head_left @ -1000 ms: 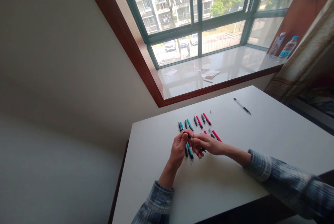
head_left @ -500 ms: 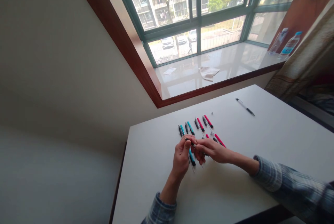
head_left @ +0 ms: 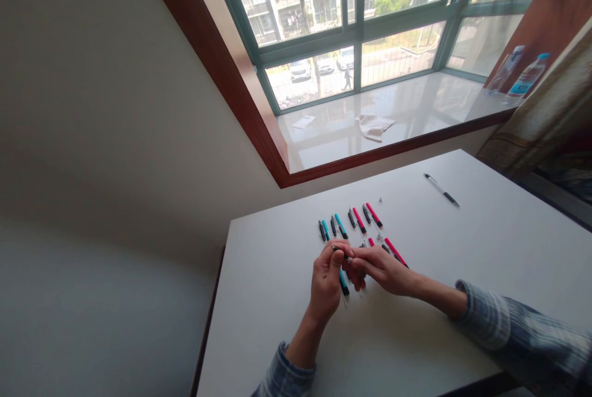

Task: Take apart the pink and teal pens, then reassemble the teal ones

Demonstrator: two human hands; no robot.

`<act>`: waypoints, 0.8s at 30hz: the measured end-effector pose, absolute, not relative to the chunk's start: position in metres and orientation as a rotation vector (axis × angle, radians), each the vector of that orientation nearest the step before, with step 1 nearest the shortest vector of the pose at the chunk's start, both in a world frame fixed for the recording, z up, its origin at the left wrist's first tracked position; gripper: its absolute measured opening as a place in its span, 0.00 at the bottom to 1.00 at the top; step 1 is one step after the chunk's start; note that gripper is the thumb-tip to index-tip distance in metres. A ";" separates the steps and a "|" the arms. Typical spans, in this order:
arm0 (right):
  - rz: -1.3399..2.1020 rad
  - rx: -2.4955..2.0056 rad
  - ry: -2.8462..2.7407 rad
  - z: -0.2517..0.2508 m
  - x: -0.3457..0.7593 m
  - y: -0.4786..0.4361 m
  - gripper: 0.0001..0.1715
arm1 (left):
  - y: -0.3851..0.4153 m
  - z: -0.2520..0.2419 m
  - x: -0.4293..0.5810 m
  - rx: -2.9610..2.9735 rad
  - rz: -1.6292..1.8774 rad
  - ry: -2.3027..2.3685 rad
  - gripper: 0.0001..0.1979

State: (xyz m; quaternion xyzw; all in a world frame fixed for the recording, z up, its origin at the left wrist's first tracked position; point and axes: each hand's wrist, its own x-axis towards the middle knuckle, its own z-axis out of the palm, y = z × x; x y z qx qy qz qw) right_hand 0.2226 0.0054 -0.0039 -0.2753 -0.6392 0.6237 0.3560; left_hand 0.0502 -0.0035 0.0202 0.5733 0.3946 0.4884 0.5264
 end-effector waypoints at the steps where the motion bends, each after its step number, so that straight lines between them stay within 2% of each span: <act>1: 1.607 -0.708 -1.649 -0.004 0.222 0.005 0.24 | -0.004 0.021 0.050 1.361 1.173 0.937 0.21; 12: 1.577 -0.718 -1.668 -0.007 0.219 0.008 0.24 | -0.003 0.017 0.048 1.398 1.186 0.949 0.21; 24: 1.358 -0.766 -1.746 0.007 0.222 0.005 0.23 | -0.004 0.023 0.054 1.354 1.221 0.889 0.20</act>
